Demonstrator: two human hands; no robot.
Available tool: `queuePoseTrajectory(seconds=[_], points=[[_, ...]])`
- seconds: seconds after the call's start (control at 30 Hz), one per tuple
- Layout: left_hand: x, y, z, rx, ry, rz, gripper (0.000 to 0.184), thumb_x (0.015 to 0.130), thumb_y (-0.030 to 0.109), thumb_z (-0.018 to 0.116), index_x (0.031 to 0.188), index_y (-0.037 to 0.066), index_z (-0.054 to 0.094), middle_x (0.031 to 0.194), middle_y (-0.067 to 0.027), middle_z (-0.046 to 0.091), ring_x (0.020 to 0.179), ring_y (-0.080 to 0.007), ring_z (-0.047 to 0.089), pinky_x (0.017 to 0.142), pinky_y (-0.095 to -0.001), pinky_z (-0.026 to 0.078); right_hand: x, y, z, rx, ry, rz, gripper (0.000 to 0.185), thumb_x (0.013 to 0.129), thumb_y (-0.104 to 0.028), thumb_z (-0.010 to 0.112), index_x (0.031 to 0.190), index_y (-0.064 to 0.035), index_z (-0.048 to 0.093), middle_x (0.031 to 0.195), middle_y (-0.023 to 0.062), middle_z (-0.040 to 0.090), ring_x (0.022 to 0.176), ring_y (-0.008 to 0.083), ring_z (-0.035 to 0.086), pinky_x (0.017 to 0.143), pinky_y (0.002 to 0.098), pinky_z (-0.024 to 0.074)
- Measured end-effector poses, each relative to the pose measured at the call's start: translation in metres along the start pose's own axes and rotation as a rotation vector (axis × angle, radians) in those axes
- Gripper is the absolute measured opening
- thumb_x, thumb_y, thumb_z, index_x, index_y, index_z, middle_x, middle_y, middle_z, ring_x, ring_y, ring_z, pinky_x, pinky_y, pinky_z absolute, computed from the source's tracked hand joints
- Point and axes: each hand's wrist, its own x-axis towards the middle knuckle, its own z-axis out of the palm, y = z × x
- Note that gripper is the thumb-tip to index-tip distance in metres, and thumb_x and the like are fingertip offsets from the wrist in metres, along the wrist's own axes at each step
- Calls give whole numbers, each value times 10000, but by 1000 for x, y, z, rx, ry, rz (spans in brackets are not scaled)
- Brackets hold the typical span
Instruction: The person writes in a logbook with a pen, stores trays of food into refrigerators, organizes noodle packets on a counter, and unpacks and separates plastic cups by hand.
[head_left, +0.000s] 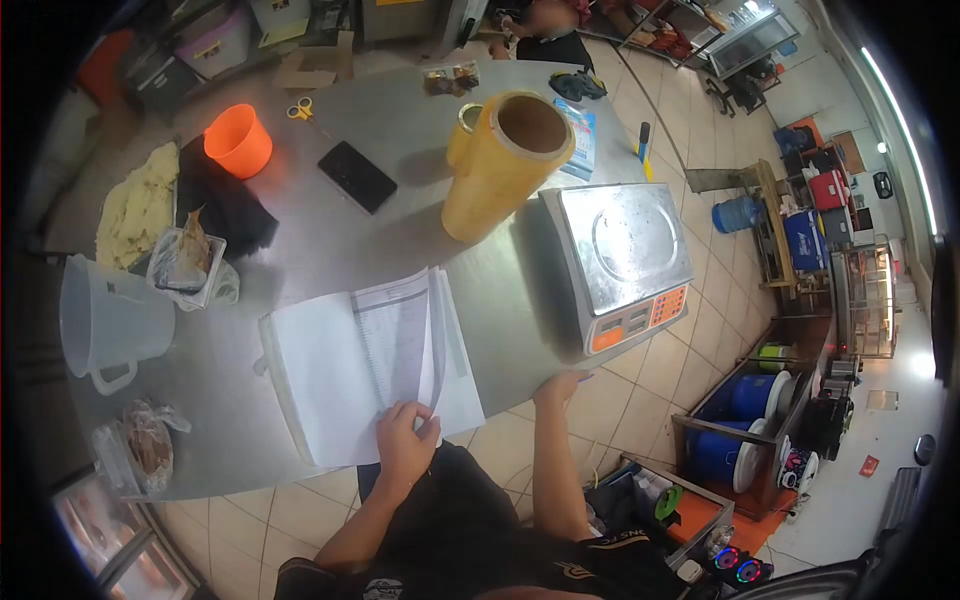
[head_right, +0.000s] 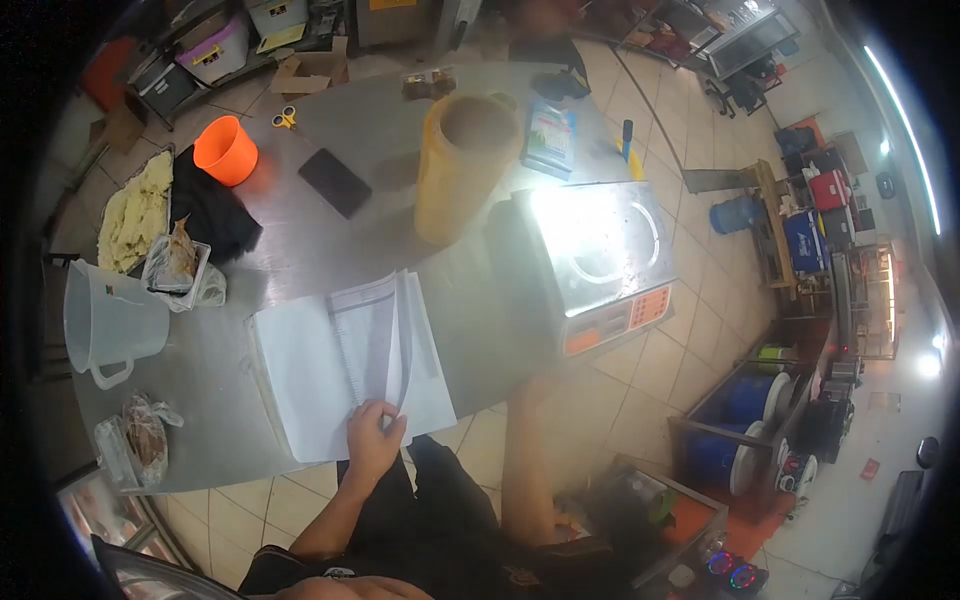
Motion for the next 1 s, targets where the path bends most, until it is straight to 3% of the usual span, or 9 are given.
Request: queuePoseTrajectory(seconds=[0.17, 0.33, 0.53, 0.6, 0.73, 0.77, 0.83, 0.9, 1.0], points=[[5, -1, 7, -20, -46, 11, 137, 774, 130, 735, 794, 80, 609, 814, -68, 615, 836, -297, 588, 748, -419, 427, -30, -27, 20, -189, 330, 177, 890, 975, -665, 253, 1303, 122, 505, 1331, 205, 564, 1171, 340, 560, 1046, 404, 426], [8, -2, 21, 9, -66, 72, 131, 774, 136, 730, 803, 73, 619, 833, -77, 622, 856, -317, 594, 734, -446, 447, -5, -9, 10, -165, 364, 61, 826, 987, -623, 286, 1210, 110, 593, 1219, 196, 643, 1118, 349, 602, 1000, 404, 466], [3, -1, 0, -216, -90, 331, 194, 822, 143, 701, 998, 75, 656, 1021, -129, 629, 988, -335, 598, 865, -443, 481, 9, -13, -7, -521, 91, -29, 705, 974, -570, 355, 1234, 38, 601, 1244, 158, 636, 1148, 338, 594, 981, 452, 464], [-3, -10, -31, -299, 149, 273, 217, 841, 138, 698, 1041, 76, 644, 1083, -133, 621, 1038, -322, 594, 920, -425, 475, 14, -13, -8, -714, 7, -76, 667, 967, -554, 379, 1248, 10, 599, 1260, 144, 629, 1160, 334, 589, 975, 471, 461], [-6, -127, -152, -121, 910, -213, 259, 838, 125, 684, 1078, 52, 622, 1145, -150, 584, 1128, -324, 542, 989, -423, 417, 25, -13, -8, -1920, -79, -348, 600, 954, -522, 427, 1277, -45, 596, 1292, 117, 616, 1185, 327, 579, 965, 509, 456], [-14, -173, -195, 235, 1101, -226, 278, 841, 139, 677, 1096, 52, 612, 1163, -167, 569, 1155, -353, 514, 1007, -447, 395, 31, -15, -7, -2500, -103, -504, 585, 951, -514, 439, 1284, -59, 595, 1300, 110, 612, 1191, 325, 577, 962, 519, 454], [-29, -259, -275, 820, 1362, -308, 462, 847, 274, 684, 1221, 35, 556, 1325, -267, 482, 1223, -453, 457, 1043, -508, 353, 32, -20, 1, -3155, -179, -742, 559, 944, -498, 463, 1299, -86, 593, 1316, 97, 606, 1203, 321, 572, 957, 538, 451], [-57, -289, -328, 952, 1330, -469, 664, 891, 466, 597, 1397, 58, 465, 1427, -288, 404, 1318, -458, 385, 1087, -532, 316, 33, -22, 6, -3320, -273, -845, 536, 937, -482, 487, 1313, -114, 591, 1332, 83, 599, 1215, 317, 567, 951, 557, 449], [-87, -357, -354, 1172, 1090, -379, 611, 929, 429, 566, 1422, 84, 461, 1422, -211, 468, 1334, -397, 402, 1098, -522, 319, 13, -22, 9, -3279, -354, -776, 512, 927, -458, 523, 1335, -155, 589, 1356, 63, 589, 1234, 312, 560, 943, 585, 444]])
